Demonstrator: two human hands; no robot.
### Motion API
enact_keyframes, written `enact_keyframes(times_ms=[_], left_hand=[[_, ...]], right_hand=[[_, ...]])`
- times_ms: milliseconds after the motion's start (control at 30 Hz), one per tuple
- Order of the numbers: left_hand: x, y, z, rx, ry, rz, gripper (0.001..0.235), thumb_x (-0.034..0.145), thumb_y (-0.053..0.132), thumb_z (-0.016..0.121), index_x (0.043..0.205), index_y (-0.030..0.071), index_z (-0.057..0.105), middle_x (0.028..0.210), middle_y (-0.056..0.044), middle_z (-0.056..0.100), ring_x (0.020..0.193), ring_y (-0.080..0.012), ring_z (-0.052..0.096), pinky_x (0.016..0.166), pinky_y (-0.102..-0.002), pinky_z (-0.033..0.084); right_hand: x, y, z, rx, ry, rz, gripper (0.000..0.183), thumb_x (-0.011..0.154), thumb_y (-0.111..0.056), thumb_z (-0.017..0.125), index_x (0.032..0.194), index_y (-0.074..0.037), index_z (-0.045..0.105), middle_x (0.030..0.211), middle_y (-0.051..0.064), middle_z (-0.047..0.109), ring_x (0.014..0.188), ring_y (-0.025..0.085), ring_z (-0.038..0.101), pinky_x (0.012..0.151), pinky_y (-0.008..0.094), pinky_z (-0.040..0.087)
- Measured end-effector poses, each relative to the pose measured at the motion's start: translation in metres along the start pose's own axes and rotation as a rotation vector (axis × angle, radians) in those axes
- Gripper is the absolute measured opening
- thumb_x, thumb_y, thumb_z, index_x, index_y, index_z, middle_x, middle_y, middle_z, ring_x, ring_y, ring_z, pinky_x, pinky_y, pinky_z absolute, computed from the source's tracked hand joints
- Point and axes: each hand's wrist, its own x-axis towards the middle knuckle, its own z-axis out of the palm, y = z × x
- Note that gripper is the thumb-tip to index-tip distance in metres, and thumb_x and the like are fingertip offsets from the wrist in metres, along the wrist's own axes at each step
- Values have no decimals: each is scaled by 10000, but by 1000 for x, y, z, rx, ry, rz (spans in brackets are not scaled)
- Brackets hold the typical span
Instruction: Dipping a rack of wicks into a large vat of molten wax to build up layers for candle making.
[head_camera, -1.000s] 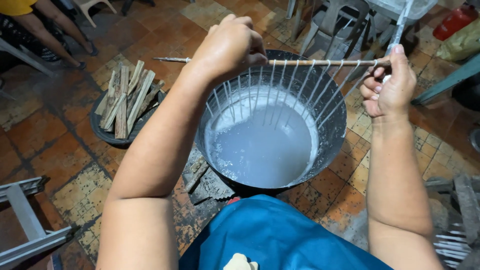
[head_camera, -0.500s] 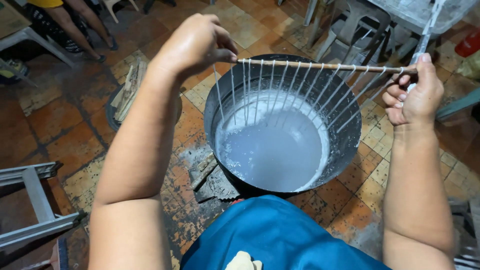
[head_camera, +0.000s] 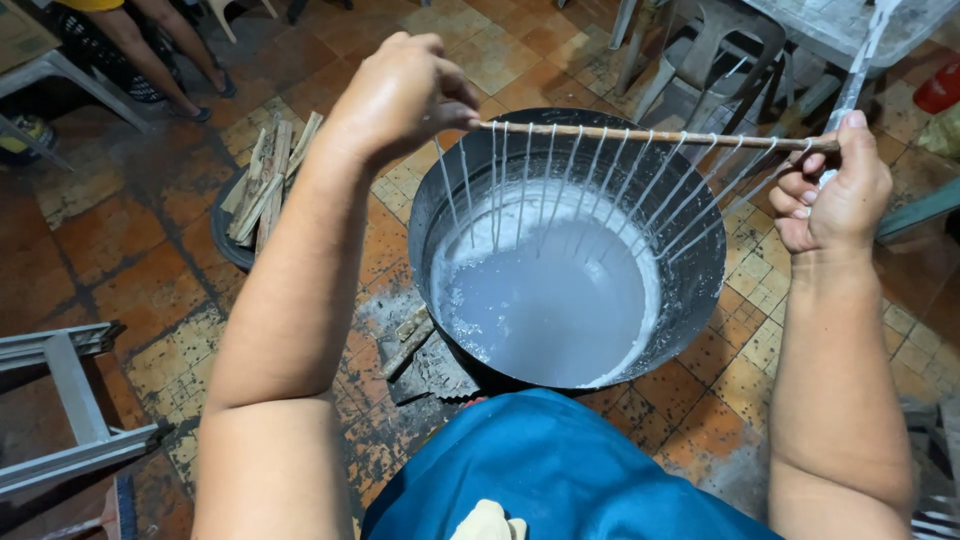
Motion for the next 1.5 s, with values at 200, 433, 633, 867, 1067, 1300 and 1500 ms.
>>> enact_keyframes(times_ms=[200,433,633,867,1067,1300,1500], left_hand=[[29,-5,29,31,14,133,93,863,371,815,898,290,843,938,20,562,1039,-306,473,803,-540,397],[21,-10,28,21,23,130,101,890,355,827,918,263,859,918,16,523,1048,-295,476,828,-565,390],[31,-1,38,54,12,213,127,904,412,824,940,293,851,934,9,547,987,-296,476,769,-508,417],[-3,5,38,30,224,286,273,983,405,812,948,158,701,970,-80,605,915,-291,532,772,-445,447],[-49,9,102,-173,229,50,142,1066,258,579,1045,148,667,581,36,622,468,-103,525,451,-264,423],[-48,-17,191,-459,99,-310,495,963,208,522,1446,258,620,980,-27,826,525,-122,593,623,-308,505],[-55,-36,248,-515,-34,-438,515,992,231,484,1498,221,581,629,-22,724,640,-154,693,735,-348,543]], right_hand=[[2,2,-1,10,-5,7,377,1028,-385,618,765,-128,540,670,-25,494,431,31,327,379,180,176],[0,4,-5,6,-13,-6,337,1044,-367,598,807,-134,547,681,-37,495,433,29,331,367,189,190],[3,6,-7,-4,9,2,330,1015,-385,628,807,-141,549,686,-35,486,443,29,322,381,186,181],[1,6,-10,16,35,15,332,1004,-387,639,810,-137,537,687,-30,490,443,34,325,386,189,175],[-6,-1,-9,3,18,5,319,1035,-380,621,825,-152,549,688,-45,500,450,25,349,372,192,212],[-2,-9,-4,-48,-9,-61,395,1026,-431,620,775,-134,549,650,-34,462,454,33,372,368,205,233],[4,-15,3,0,-29,-92,417,967,-456,661,756,-128,516,647,-22,442,450,35,345,371,201,197]])
